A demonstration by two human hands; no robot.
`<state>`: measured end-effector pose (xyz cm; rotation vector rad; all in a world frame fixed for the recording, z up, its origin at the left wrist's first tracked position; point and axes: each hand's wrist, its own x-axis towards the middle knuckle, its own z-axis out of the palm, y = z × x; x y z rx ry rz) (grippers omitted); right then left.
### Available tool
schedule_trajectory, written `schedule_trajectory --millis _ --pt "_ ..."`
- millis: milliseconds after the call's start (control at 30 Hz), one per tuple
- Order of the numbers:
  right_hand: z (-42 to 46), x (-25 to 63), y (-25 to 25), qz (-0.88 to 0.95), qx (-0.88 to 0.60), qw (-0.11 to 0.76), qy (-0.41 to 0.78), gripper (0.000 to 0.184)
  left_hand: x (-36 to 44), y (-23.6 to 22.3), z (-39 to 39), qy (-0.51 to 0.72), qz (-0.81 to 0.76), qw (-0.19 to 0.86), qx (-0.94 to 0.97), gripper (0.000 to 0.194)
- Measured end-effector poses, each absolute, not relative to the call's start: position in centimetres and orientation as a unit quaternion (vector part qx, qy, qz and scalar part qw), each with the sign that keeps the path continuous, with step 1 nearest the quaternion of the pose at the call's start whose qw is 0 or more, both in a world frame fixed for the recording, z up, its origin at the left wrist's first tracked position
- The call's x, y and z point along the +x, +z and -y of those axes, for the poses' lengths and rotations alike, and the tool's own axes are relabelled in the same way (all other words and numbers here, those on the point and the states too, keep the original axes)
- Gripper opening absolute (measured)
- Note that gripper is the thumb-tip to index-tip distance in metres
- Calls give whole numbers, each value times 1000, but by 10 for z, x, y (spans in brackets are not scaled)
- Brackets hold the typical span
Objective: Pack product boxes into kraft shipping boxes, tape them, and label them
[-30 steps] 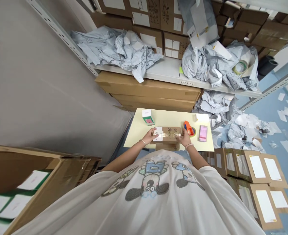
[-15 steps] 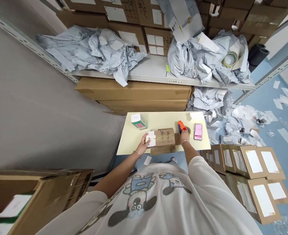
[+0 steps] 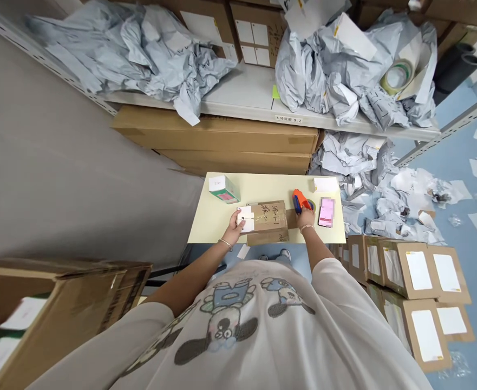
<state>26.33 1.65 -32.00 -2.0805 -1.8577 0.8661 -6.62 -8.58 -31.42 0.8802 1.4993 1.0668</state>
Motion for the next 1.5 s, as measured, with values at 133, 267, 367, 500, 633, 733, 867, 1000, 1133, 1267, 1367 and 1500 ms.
schedule_trajectory --millis 133,267,367,500,633,733,867,1000,1133,1267,1367,1500 --pt "-14 284 -311 550 -691 259 391 39 -63 -310 80 459 -628 526 344 78" --pt "-10 303 -297 408 -652 428 474 43 -61 -307 70 465 -627 520 347 76" --pt "-10 305 -283 302 -612 538 495 50 -59 -306 62 471 -620 524 345 74" --pt "-13 294 -259 316 -552 556 536 53 -56 -305 55 485 -609 531 335 71" --pt "-16 267 -229 393 -519 497 574 51 -54 -306 53 497 -592 547 321 72" --pt "-17 238 -208 455 -505 430 594 61 -52 -305 52 501 -583 552 322 69" --pt "-18 200 -194 538 -479 361 593 72 -56 -297 52 496 -577 558 331 62" --pt "-19 185 -194 572 -478 327 581 74 -66 -281 55 488 -616 479 391 48" --pt "-19 185 -195 575 -494 329 563 73 -70 -261 55 502 -649 406 403 19" --pt "-16 185 -189 590 -502 315 549 72 -63 -242 48 493 -615 503 355 39" --pt "-13 180 -183 602 -506 308 535 73 -60 -234 44 498 -595 532 340 41" --pt "-11 174 -178 617 -502 299 527 74 -61 -234 44 483 -600 541 338 24"
